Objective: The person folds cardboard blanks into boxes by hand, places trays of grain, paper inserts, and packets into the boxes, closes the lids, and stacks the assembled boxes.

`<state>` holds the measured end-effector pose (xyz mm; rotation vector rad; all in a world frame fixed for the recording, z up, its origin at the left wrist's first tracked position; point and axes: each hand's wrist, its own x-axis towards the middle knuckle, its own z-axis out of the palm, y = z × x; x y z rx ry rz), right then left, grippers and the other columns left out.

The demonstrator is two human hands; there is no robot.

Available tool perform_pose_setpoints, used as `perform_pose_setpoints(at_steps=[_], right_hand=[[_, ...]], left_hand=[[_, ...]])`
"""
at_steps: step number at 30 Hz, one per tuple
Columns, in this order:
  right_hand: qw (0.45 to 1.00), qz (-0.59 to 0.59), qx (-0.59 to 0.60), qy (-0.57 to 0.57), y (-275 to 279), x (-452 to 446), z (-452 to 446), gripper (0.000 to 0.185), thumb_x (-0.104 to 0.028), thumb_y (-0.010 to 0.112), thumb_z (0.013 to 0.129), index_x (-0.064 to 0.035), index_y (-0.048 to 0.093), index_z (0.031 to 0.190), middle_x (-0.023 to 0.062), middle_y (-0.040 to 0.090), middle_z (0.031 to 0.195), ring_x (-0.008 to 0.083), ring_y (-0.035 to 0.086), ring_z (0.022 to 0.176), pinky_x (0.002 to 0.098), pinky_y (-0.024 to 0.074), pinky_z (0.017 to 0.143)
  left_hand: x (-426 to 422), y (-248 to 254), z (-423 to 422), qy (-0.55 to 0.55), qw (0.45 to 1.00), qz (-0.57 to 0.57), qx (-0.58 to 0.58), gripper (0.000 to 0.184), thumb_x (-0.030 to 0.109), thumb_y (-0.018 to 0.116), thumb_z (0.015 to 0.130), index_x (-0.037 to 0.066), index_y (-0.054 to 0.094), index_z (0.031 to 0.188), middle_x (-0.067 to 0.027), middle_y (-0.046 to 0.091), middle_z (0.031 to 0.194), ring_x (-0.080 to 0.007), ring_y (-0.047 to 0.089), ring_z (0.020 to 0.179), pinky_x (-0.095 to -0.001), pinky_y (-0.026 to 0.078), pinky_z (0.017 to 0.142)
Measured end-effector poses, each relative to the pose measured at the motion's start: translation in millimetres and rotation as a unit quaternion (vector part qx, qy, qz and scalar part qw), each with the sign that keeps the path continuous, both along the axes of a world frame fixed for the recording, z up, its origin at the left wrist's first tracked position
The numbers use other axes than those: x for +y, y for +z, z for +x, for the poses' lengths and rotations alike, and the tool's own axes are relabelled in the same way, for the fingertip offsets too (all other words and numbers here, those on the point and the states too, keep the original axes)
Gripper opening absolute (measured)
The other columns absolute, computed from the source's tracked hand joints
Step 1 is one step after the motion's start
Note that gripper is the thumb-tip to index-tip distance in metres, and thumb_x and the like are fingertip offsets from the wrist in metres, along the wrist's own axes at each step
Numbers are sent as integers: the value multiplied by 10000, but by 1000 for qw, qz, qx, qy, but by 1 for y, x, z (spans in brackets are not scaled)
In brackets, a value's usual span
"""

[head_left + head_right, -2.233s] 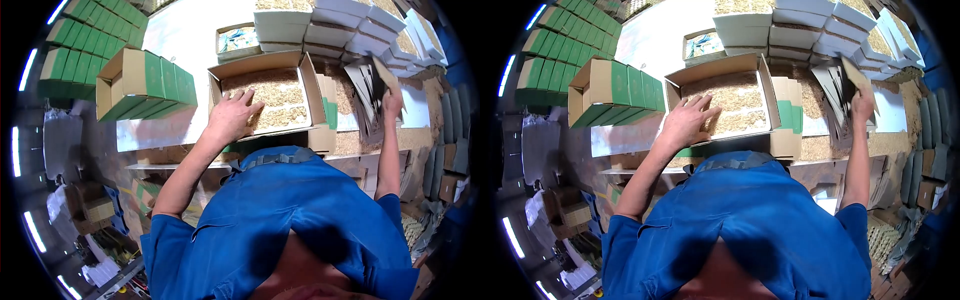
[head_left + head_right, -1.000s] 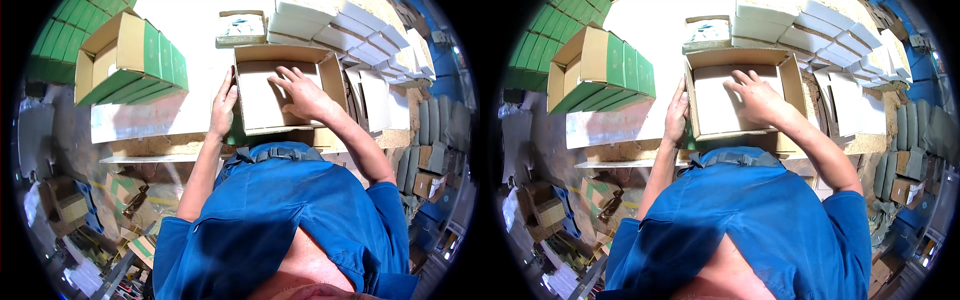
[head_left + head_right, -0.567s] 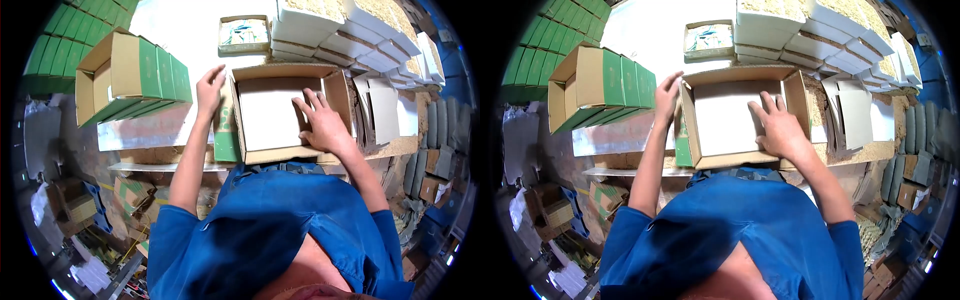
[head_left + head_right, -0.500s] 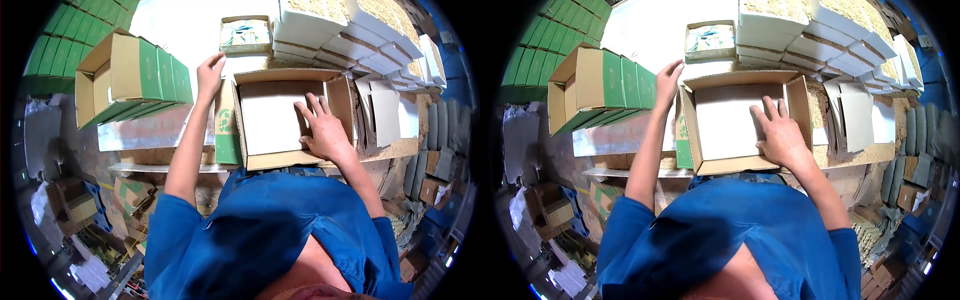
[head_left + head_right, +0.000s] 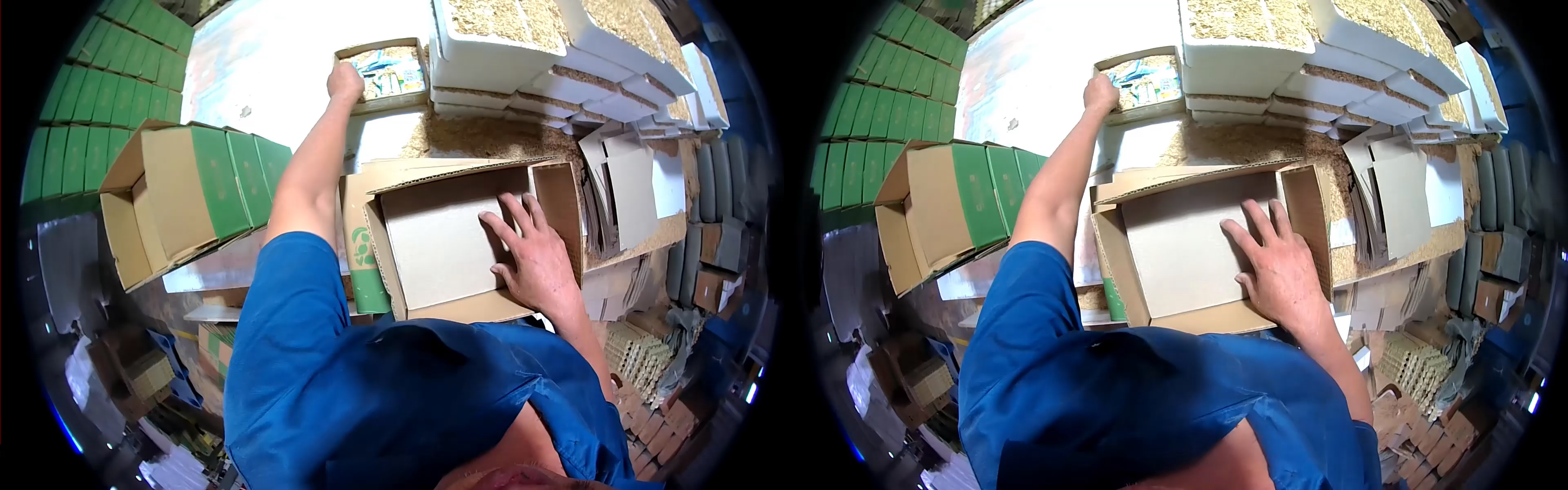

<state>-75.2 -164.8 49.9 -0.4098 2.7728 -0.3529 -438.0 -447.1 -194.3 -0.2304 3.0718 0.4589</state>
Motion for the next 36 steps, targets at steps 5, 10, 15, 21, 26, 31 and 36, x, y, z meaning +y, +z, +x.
perform_pose_setpoints(at_steps=[5,10,15,21,26,31,36], right_hand=[[1000,10,-16,-3,0,-1,-9,677,-101,783,734,-170,491,1341,169,383,1439,446,388,1331,491,531,911],[1000,13,-12,3,0,-2,-9,670,-107,781,739,-174,490,1339,171,385,1430,445,397,1320,497,533,913],[1000,14,-9,4,-1,0,-7,669,-102,769,752,-174,477,1349,162,373,1441,442,385,1329,507,515,954],[1000,8,-1,2,-1,1,-3,671,-106,766,758,-177,475,1357,154,365,1454,438,379,1339,509,509,965],[1000,26,6,2,-5,1,-1,679,-112,769,756,-177,472,1363,156,364,1461,433,376,1344,513,509,973],[1000,27,6,8,-6,2,-2,686,-114,772,753,-173,468,1366,161,363,1463,434,378,1344,522,518,962],[999,25,18,15,-4,1,-3,688,-110,777,743,-165,474,1359,164,373,1457,433,398,1327,502,524,951]], left_hand=[[-6,18,18,-13,991,107,84,138,182,720,793,48,753,798,-173,723,810,-312,718,796,-386,569,789],[2,22,34,-21,977,198,76,190,222,792,775,65,774,880,-150,731,842,-265,708,769,-373,551,760],[2,15,36,-67,986,128,78,150,186,782,777,90,782,893,-137,730,835,-268,706,774,-389,542,757],[5,23,42,-16,979,193,59,189,230,801,765,87,780,887,-133,729,817,-265,699,736,-369,544,727],[0,7,36,-42,969,230,83,188,247,780,799,82,779,890,-130,730,813,-250,697,724,-362,543,718],[0,29,45,12,950,284,130,110,165,793,780,70,774,832,-111,728,762,-217,690,696,-345,542,705],[-13,37,49,16,929,322,182,136,103,799,766,29,756,872,-85,718,765,-121,635,669,-276,525,675]])
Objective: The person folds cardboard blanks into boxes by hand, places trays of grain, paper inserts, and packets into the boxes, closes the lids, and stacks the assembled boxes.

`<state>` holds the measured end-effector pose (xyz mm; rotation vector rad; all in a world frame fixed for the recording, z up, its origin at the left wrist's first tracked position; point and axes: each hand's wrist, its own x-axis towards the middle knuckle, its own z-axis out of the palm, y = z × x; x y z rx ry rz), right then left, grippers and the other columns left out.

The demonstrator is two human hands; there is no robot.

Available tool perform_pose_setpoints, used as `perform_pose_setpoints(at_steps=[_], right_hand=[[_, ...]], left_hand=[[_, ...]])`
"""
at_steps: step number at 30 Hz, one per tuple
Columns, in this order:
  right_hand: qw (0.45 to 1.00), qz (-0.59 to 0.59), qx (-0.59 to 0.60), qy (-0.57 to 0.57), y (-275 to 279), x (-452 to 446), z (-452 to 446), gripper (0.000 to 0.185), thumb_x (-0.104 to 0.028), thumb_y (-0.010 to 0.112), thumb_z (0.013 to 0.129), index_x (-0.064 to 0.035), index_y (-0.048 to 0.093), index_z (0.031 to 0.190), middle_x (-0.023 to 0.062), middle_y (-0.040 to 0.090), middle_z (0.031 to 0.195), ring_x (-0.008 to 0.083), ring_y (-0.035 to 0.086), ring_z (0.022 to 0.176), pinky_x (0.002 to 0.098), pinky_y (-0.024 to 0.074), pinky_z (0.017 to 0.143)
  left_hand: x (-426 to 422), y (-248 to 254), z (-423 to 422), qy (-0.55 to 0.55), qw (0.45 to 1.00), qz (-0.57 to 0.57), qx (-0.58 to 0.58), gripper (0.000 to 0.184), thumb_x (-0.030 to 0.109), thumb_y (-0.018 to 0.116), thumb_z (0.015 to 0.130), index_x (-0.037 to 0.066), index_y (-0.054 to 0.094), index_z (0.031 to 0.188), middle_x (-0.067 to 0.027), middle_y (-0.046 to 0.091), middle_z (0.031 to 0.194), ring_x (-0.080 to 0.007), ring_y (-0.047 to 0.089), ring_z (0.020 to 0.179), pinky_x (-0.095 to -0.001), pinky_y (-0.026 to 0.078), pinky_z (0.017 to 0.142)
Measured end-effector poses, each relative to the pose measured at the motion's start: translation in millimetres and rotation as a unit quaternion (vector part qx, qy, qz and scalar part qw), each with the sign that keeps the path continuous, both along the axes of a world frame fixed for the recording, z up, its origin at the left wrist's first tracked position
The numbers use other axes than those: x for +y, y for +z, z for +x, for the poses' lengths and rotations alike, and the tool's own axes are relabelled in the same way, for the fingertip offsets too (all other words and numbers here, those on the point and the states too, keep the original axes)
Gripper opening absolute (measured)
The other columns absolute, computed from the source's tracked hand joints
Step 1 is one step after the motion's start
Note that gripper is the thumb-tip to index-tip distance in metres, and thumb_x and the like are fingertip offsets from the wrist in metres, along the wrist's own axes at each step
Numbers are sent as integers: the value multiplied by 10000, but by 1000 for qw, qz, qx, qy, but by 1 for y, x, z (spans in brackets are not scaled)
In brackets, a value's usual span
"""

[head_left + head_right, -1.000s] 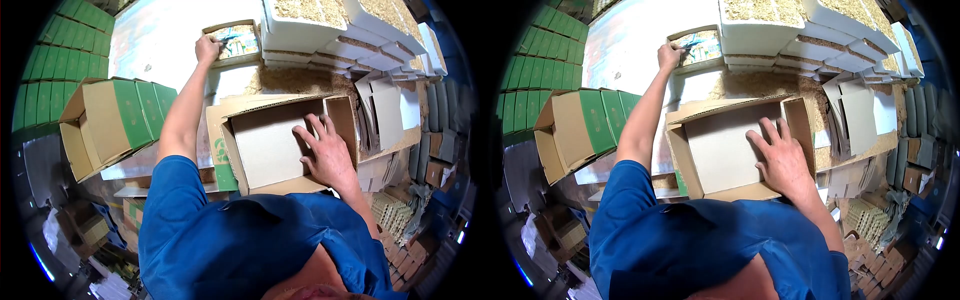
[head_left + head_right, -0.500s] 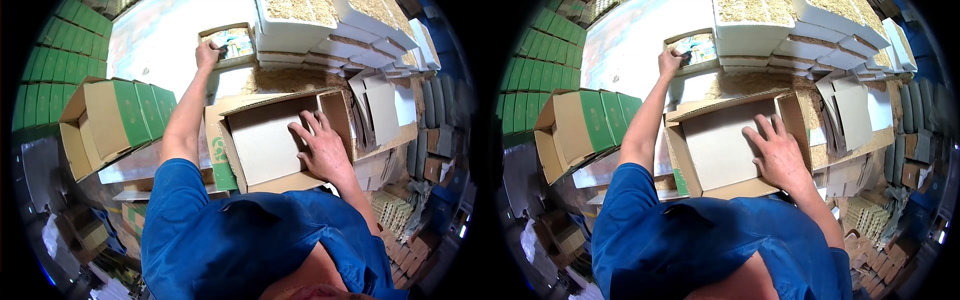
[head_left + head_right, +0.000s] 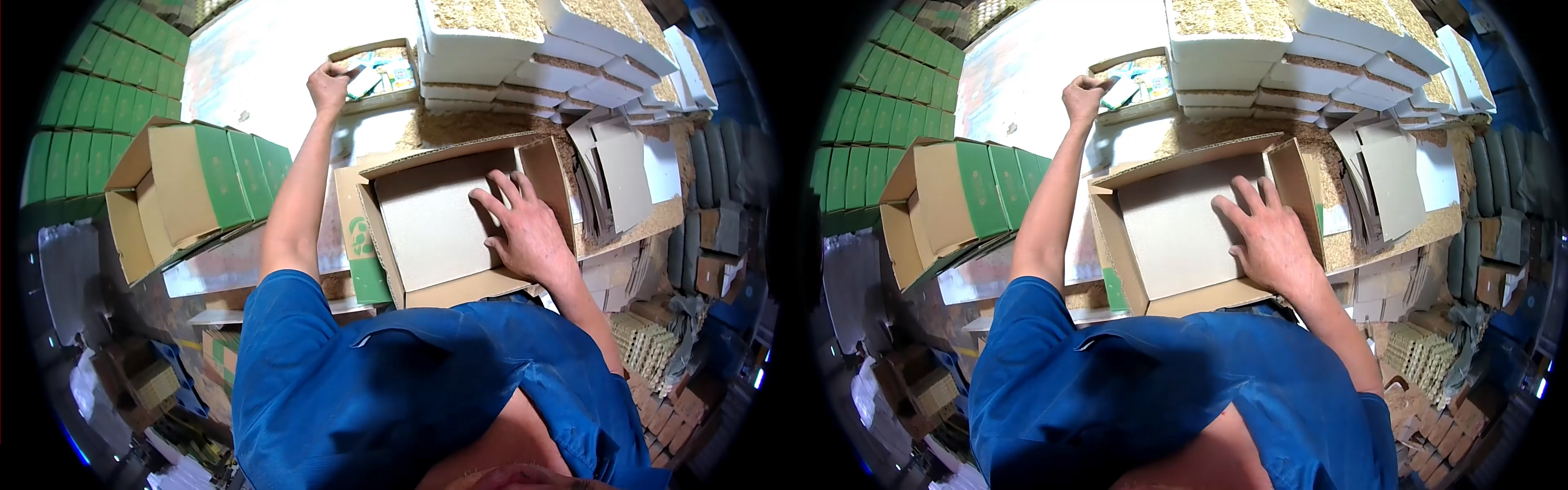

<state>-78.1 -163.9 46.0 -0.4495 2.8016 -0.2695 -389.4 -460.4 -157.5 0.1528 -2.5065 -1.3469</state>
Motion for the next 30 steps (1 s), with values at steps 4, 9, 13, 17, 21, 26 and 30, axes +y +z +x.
perform_pose_setpoints(at_steps=[4,9,13,17,21,26,30], right_hand=[[1000,-11,14,6,-4,3,2,691,-122,782,736,-164,480,1357,168,387,1454,437,409,1317,503,523,942],[1000,-11,26,7,-9,6,6,711,-156,790,735,-173,474,1372,166,376,1480,445,406,1323,494,513,965],[999,-23,31,10,-14,10,7,686,-168,766,756,-156,481,1380,165,389,1479,419,408,1333,484,493,1009],[999,-40,18,-2,-9,14,7,622,-180,737,805,-159,479,1370,116,410,1478,359,432,1339,490,503,1004],[996,-66,58,-4,-18,23,12,572,-161,720,820,-148,507,1351,109,440,1460,323,468,1313,453,487,1021],[943,-318,99,-22,26,47,37,428,-140,697,829,-109,626,1251,148,580,1338,340,589,1177,422,464,1023],[853,-480,101,-179,34,102,42,337,-56,651,872,-72,680,1207,93,685,1191,185,629,1117,330,506,956]], left_hand=[[0,34,21,-39,978,203,21,203,129,764,847,-52,741,935,-63,708,791,-81,612,730,-221,500,662],[5,122,88,-178,920,350,-9,193,75,672,920,-32,692,1079,-106,709,925,-118,649,764,-230,539,673],[41,199,182,-326,908,255,-59,208,3,613,918,24,708,1102,-86,718,937,-108,650,791,-242,546,699],[68,230,235,-324,944,52,-30,333,-116,549,877,5,665,1165,-91,716,1016,-160,670,1009,-291,539,944],[83,243,259,-410,897,-26,-162,602,-176,543,787,120,596,1309,-145,690,1116,-162,677,958,-340,573,848],[92,213,293,-388,900,-198,5,676,-127,620,748,132,533,1366,-132,620,1268,-308,611,1144,-369,501,977],[62,235,310,-244,965,-96,11,567,-123,575,812,113,597,1328,-108,584,1365,-246,567,1245,-352,459,1033]])
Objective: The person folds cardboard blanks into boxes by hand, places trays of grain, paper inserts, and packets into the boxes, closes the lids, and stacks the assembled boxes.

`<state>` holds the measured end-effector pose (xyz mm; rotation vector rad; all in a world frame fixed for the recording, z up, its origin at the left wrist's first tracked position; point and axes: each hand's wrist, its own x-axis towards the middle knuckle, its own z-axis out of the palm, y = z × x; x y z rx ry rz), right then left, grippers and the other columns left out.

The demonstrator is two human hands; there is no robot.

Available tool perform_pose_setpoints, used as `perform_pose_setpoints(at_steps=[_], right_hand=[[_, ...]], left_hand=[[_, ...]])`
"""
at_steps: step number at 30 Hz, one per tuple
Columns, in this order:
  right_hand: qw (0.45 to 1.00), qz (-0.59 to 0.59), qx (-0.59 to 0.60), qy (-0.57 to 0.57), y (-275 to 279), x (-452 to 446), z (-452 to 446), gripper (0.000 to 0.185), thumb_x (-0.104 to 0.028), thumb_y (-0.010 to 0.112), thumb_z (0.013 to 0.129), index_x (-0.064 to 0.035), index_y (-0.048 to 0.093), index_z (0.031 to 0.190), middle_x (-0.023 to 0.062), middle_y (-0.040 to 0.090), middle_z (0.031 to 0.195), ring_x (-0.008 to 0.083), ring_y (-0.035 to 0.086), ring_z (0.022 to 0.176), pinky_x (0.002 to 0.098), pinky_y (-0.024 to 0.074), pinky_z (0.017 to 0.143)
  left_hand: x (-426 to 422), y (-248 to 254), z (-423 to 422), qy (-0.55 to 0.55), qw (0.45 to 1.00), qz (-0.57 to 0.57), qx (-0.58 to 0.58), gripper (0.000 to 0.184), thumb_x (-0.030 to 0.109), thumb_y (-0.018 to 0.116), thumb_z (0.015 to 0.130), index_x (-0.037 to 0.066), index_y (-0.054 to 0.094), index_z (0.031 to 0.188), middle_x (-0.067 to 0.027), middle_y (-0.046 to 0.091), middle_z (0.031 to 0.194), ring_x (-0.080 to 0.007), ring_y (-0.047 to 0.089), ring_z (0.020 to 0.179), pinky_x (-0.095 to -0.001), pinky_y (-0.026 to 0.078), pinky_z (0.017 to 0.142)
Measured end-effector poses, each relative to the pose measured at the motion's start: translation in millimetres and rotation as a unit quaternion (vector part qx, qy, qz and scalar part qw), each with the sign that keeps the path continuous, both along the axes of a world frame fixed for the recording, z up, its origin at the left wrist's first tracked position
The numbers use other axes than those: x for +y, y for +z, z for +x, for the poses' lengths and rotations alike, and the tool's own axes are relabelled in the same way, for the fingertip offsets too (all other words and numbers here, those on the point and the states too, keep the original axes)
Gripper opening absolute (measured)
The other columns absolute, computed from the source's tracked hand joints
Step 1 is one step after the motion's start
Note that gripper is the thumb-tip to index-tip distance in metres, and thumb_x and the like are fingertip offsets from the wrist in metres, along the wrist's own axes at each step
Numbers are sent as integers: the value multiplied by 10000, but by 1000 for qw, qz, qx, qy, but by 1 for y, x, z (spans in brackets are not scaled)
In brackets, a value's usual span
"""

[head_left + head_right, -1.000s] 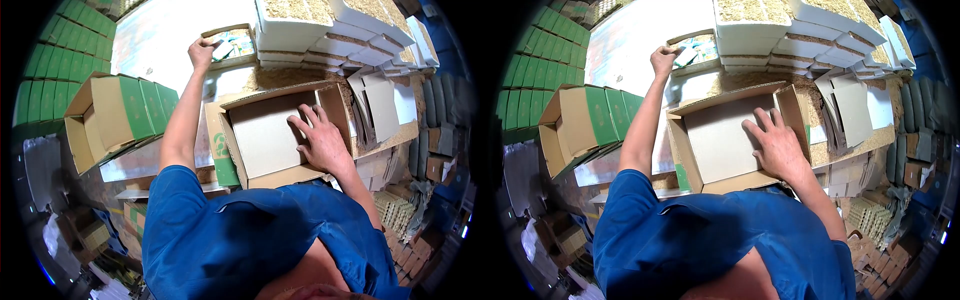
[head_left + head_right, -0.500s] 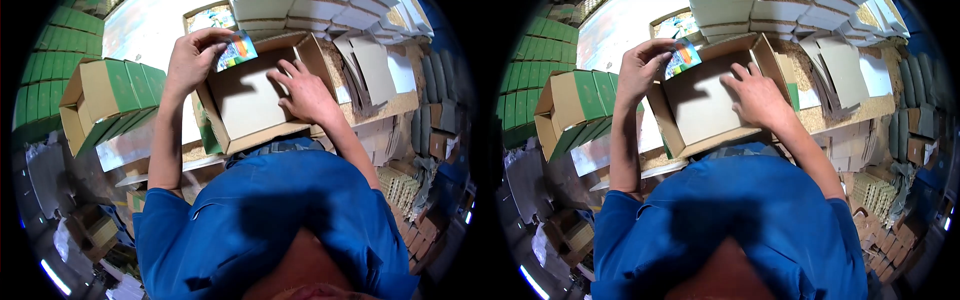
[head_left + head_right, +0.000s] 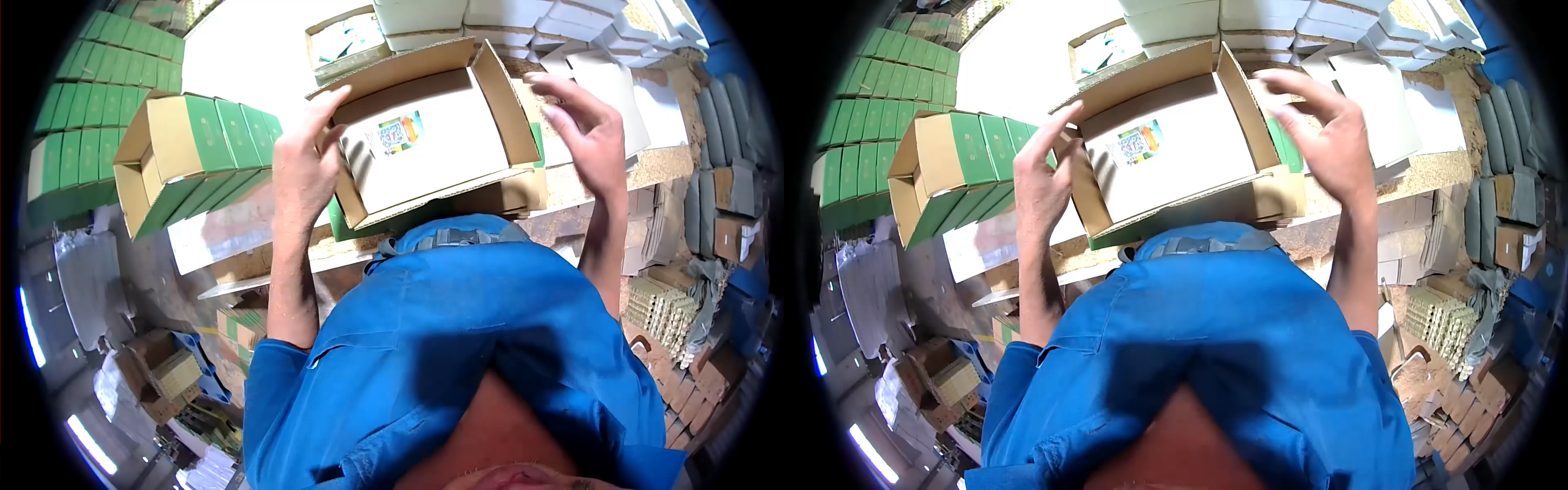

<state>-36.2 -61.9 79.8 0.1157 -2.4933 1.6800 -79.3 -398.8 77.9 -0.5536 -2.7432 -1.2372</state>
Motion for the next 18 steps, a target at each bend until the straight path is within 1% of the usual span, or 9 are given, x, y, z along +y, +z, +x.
perform_pose_setpoints(at_steps=[3,5,7,9,11,13,14,16,18], right_hand=[[991,-59,-112,-36,-59,33,-24,363,-113,627,932,-8,621,1280,112,663,1214,158,612,1110,302,478,971],[985,-128,-116,-4,-91,21,-25,440,-201,622,958,-5,557,1348,103,621,1291,149,584,1148,286,460,969],[917,-322,-236,13,-115,13,-22,540,-308,648,954,-25,515,1393,90,612,1305,132,577,1104,241,446,944],[895,-362,-258,-33,-138,-7,-23,566,-379,671,930,-14,547,1344,89,627,1253,154,580,1123,269,434,986],[960,-134,-239,55,-139,-17,-31,565,-353,715,891,-1,565,1306,103,642,1214,176,604,1096,293,463,958],[976,58,-207,46,-134,-41,-36,553,-301,730,855,11,570,1282,114,656,1182,188,619,1080,309,482,940],[971,-46,-230,48,-125,-47,-39,540,-268,737,839,15,572,1269,126,662,1175,187,617,1092,314,478,955],[973,-39,-224,37,-132,-48,-44,553,-269,744,835,15,568,1275,124,660,1175,183,617,1089,315,478,957],[972,-57,-227,34,-123,-54,-42,628,-295,741,840,18,512,1335,125,633,1227,178,602,1118,316,472,969]], left_hand=[[-18,-24,1,50,994,-28,90,481,-23,570,899,74,555,1369,-141,551,1399,-255,497,1321,-359,394,1094],[-33,-51,-5,142,957,254,-11,452,69,520,977,46,476,1426,-168,466,1471,-244,464,1343,-387,371,1113],[-50,-88,-5,107,875,419,-219,566,325,454,1044,38,316,1513,-164,414,1506,-227,394,1381,-361,377,1099],[-35,-110,19,104,867,389,-293,664,321,529,1015,24,240,1533,-156,335,1548,-220,360,1392,-342,365,1103],[-22,-120,28,101,869,380,-301,744,285,605,977,17,202,1542,-167,297,1563,-222,365,1381,-333,368,1097],[-14,-125,27,98,888,367,-259,808,224,680,935,15,193,1545,-196,300,1554,-232,401,1353,-334,385,1084],[-13,-127,23,97,918,300,-242,834,230,712,903,5,218,1535,-213,370,1508,-244,443,1324,-341,394,1077],[-7,-123,20,114,982,96,-115,904,264,797,808,-21,293,1501,-257,530,1366,-287,548,1242,-363,425,1053],[-6,-115,22,118,974,122,-149,872,248,790,807,-24,320,1488,-257,472,1424,-300,475,1316,-377,370,1103]])
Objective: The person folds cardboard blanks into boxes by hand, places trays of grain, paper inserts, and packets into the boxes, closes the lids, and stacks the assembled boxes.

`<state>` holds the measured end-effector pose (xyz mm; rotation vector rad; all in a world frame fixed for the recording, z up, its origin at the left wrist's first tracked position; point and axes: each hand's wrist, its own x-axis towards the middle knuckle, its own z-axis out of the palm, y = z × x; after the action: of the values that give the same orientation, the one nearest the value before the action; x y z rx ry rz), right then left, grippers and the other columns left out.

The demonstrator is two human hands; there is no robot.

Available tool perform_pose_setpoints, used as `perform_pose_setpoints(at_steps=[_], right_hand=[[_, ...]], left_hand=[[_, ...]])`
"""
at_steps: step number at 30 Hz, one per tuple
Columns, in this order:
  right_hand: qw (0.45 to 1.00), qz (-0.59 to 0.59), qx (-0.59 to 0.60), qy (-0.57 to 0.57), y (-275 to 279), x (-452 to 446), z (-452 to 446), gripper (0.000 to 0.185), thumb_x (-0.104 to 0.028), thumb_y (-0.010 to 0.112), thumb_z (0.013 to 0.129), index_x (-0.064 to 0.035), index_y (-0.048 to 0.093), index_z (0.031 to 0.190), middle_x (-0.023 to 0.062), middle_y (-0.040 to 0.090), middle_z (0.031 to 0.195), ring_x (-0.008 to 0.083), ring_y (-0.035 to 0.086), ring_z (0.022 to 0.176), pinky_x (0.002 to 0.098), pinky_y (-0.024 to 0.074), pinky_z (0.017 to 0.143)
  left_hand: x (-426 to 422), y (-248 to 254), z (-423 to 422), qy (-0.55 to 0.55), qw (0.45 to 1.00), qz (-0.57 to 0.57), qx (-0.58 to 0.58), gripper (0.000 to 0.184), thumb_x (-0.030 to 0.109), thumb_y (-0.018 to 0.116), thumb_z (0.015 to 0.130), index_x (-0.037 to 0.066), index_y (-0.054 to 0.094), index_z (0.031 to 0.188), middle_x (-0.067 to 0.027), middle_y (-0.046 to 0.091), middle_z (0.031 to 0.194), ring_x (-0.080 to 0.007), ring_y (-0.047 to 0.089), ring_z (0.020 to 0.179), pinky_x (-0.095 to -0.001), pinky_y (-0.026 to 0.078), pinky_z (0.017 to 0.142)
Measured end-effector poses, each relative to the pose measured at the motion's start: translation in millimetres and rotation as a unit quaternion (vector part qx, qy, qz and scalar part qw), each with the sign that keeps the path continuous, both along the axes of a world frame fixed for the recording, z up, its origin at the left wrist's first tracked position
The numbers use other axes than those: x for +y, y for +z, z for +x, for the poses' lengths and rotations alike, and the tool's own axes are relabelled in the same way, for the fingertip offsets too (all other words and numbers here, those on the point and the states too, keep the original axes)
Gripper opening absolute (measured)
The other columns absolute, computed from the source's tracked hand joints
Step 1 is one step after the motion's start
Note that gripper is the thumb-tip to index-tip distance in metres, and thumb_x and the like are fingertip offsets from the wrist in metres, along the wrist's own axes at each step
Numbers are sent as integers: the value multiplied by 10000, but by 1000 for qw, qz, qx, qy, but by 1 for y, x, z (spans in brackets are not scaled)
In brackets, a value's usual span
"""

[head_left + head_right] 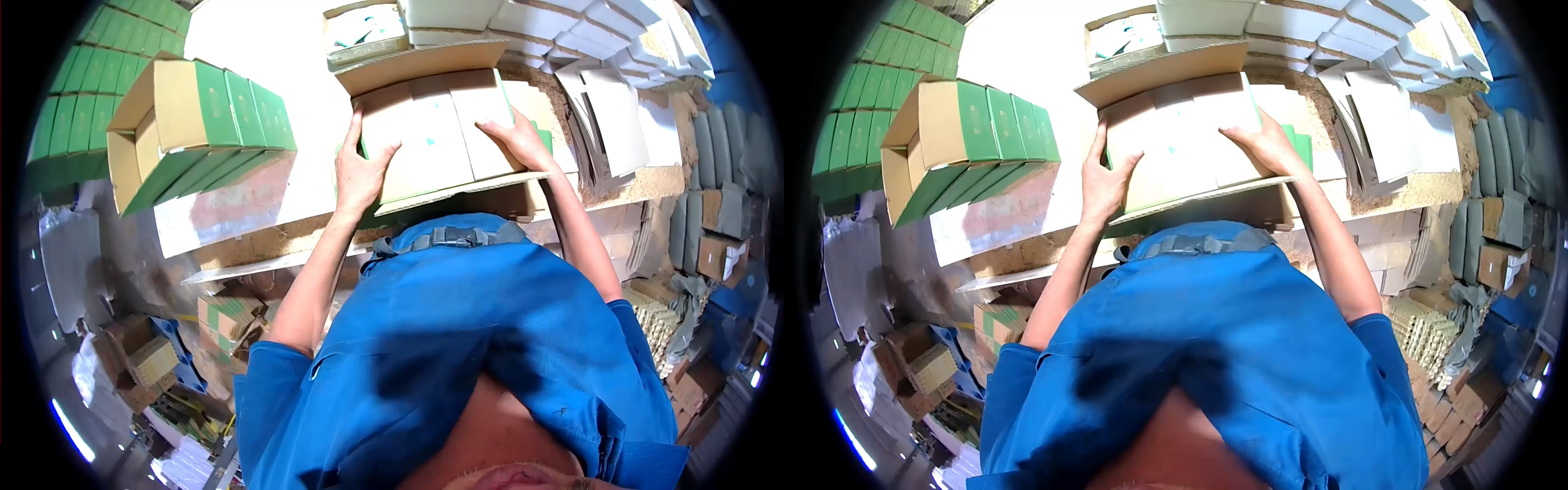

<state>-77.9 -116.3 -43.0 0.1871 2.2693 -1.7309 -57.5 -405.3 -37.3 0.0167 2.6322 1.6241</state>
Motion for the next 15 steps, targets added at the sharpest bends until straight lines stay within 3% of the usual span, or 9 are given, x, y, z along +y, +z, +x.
perform_pose_setpoints(at_steps=[1,3,5,7,10,15], right_hand=[[1000,2,1,6,-1,-1,5,628,-295,741,840,18,512,1335,125,633,1227,178,602,1118,316,472,969],[998,14,58,14,-5,5,5,679,-327,713,865,20,450,1387,132,594,1288,178,570,1172,325,441,1013],[998,48,28,6,9,6,9,713,-361,690,879,13,412,1419,133,561,1335,185,529,1229,337,397,1064],[986,-109,-109,-68,8,5,9,706,-383,679,882,-10,422,1423,126,564,1329,200,526,1234,349,376,1085],[977,-111,-152,-102,4,3,15,676,-394,645,897,-21,429,1418,123,574,1316,211,528,1246,348,381,1081],[985,-76,-37,-149,-40,19,28,570,-338,619,919,64,530,1313,144,632,1237,204,565,1205,327,396,1068]], left_hand=[[-2,3,1,-4,999,39,-27,856,247,781,816,-31,326,1485,-243,422,1478,-295,407,1379,-379,318,1148],[-12,-36,0,49,997,-27,56,808,195,800,784,-86,394,1424,-261,528,1373,-295,521,1283,-363,392,1100],[-11,-25,3,81,994,75,-20,790,187,810,771,-103,424,1396,-262,492,1409,-287,475,1328,-360,357,1130],[-17,-29,-2,61,996,61,-6,798,241,802,792,-89,417,1408,-248,483,1423,-282,458,1342,-360,350,1134],[-25,-21,0,31,996,82,3,766,263,770,829,-46,412,1432,-240,502,1409,-279,474,1329,-360,359,1126],[-46,-9,1,-1,980,198,0,593,192,733,870,30,514,1397,-182,610,1299,-220,567,1213,-324,426,1050]])
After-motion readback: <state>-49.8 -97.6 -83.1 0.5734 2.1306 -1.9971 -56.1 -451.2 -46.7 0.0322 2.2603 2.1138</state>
